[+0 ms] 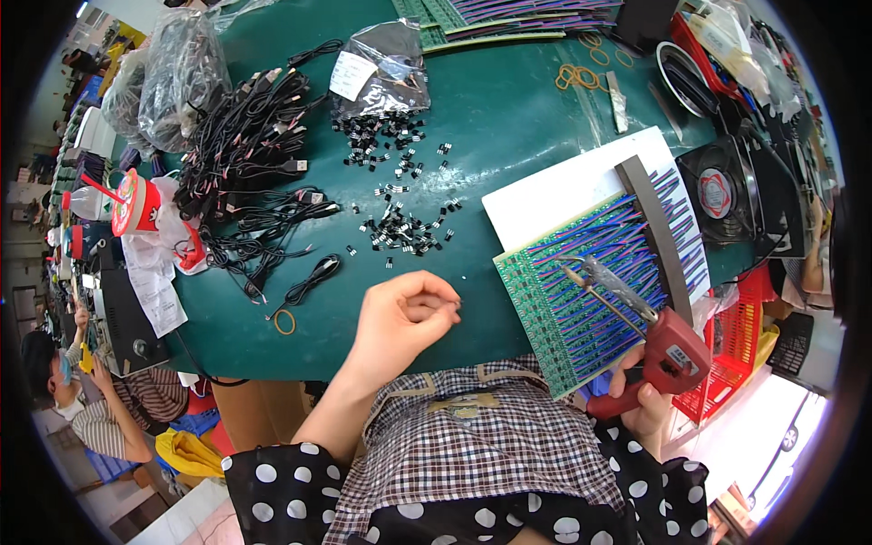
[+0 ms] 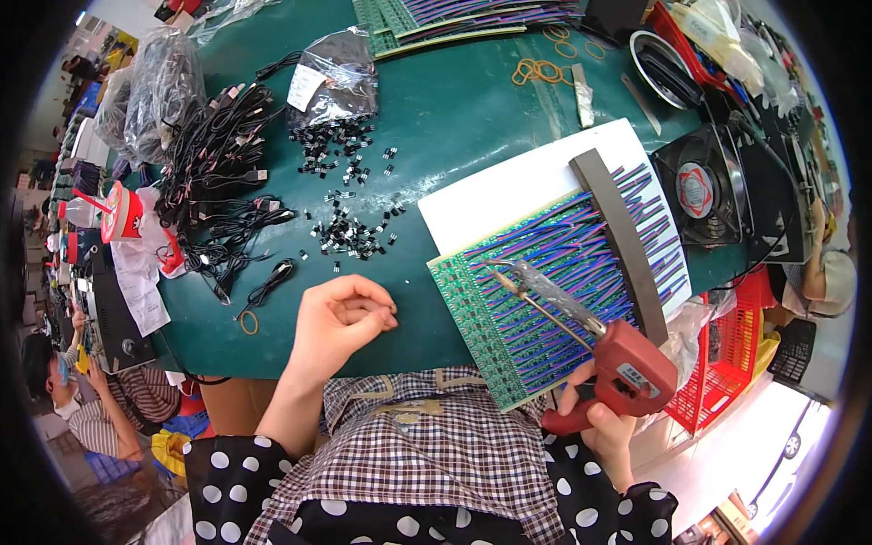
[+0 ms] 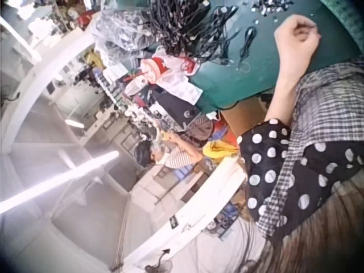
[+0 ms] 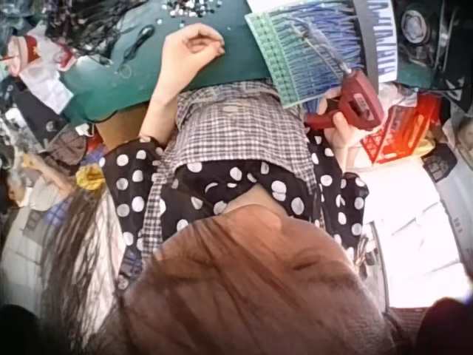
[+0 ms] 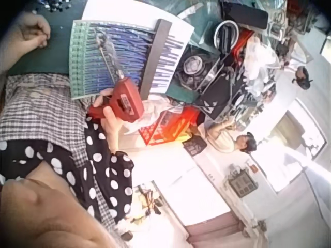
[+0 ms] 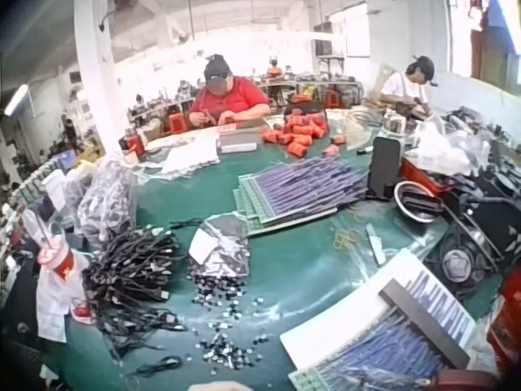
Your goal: The person solders and assembles small electronic components and wires onto a green circuit board, using a soldering iron to attach the components and rubber bands to secure them.
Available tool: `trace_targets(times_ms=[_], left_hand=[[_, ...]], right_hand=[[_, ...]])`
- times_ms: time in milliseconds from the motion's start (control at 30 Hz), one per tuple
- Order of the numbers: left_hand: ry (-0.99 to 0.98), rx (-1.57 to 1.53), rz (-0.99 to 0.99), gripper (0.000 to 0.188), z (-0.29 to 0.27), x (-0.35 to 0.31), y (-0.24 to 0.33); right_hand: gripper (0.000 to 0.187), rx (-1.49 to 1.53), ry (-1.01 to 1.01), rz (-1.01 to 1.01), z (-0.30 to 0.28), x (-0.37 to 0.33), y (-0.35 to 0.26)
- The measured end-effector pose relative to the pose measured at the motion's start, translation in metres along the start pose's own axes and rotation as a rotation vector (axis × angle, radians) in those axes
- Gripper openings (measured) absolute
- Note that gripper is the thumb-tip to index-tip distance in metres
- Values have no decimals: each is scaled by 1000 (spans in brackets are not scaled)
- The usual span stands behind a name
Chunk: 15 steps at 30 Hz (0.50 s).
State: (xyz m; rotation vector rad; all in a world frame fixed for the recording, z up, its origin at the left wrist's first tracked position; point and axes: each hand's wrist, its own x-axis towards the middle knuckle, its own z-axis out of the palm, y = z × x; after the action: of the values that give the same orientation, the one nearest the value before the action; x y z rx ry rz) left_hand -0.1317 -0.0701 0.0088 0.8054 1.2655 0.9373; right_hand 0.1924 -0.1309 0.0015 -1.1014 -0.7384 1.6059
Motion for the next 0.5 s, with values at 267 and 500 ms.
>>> trace_targets(times_ms=[267, 500], left_hand=[[114, -164, 39, 8, 35, 6, 6], [11, -294, -64, 9, 29, 19, 5]], right_hand=[[72, 15, -13, -8, 2, 4, -1], [57, -77, 27, 32, 29, 8, -21]])
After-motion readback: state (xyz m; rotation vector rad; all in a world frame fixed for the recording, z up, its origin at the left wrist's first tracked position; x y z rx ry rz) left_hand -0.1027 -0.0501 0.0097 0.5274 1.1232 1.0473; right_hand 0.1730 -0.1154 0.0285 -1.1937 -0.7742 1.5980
